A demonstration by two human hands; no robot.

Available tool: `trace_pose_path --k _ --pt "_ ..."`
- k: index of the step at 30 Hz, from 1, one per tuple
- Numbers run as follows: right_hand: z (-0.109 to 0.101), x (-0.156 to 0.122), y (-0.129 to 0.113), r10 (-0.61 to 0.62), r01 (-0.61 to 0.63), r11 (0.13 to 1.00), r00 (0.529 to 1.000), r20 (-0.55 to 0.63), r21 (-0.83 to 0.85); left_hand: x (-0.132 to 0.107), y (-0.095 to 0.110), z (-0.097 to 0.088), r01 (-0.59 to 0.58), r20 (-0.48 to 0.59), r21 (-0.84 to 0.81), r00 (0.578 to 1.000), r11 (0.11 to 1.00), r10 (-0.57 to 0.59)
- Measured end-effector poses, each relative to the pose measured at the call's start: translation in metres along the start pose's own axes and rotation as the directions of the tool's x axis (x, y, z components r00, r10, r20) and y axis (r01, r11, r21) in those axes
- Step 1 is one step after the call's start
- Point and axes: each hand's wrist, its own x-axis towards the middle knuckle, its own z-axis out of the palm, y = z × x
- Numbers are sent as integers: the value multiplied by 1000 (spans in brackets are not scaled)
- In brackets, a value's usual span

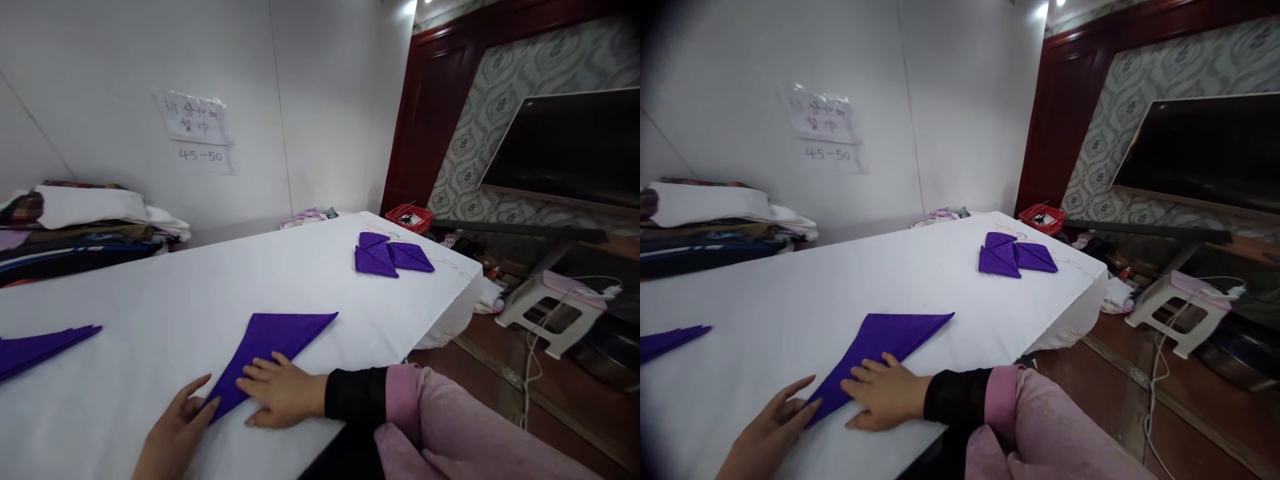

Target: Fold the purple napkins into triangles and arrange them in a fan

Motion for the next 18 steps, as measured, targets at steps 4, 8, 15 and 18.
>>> trace_pose_path --k 4,8,15,18 --pt "15 3 -19 -39 44 997 997 -71 71 -14 6 4 21 44 -216 999 976 -12" --pt "22 -5 -29 -20 63 968 984 -179 241 -31 15 7 43 89 -313 996 949 -15" --pt "24 -18 -32 59 79 896 954 -293 436 -51 30 16 -40 87 -298 994 954 69" --pt "26 -23 -31 134 66 855 930 -342 515 -54 38 19 -68 105 -255 990 964 98"
